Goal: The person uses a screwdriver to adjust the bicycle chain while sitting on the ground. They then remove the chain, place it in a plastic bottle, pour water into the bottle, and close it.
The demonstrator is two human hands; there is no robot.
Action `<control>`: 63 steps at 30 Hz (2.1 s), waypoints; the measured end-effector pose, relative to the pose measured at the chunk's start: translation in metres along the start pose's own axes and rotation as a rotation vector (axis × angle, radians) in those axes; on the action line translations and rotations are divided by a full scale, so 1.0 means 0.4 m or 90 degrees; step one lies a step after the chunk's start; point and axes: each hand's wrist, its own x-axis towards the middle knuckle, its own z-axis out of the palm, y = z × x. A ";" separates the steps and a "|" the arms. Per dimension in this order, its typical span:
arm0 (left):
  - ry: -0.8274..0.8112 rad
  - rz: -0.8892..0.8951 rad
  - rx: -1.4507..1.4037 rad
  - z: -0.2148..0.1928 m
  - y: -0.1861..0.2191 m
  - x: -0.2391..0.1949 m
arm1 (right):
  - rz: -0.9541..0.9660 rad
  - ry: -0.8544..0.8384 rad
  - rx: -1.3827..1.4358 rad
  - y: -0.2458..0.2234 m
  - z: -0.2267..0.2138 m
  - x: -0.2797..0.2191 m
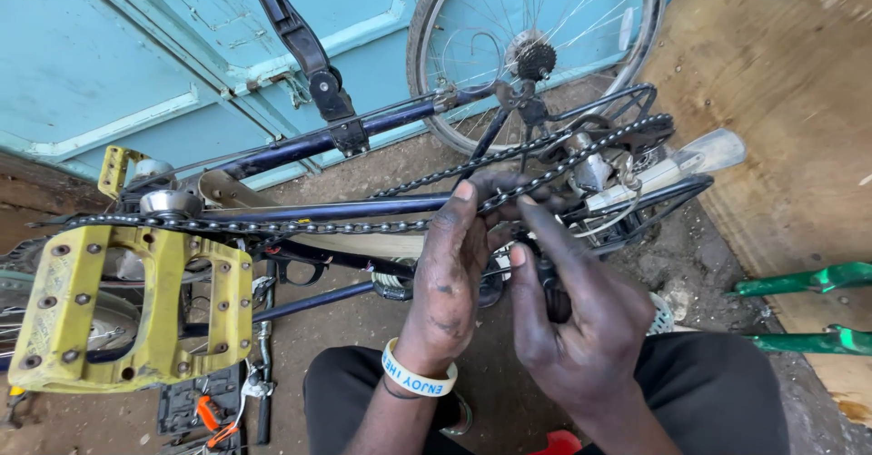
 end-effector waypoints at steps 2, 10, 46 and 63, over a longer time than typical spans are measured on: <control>-0.030 0.030 0.011 0.019 0.022 -0.012 | -0.018 -0.019 0.008 0.009 0.004 -0.003; -0.043 0.069 0.072 0.035 0.047 -0.016 | -0.078 -0.056 0.008 0.043 0.019 -0.010; 0.100 0.143 0.496 0.006 0.139 -0.135 | 0.223 0.076 0.297 0.233 -0.080 0.008; -0.007 0.506 1.095 -0.042 0.120 0.046 | -0.216 -0.217 -0.120 0.045 -0.049 0.205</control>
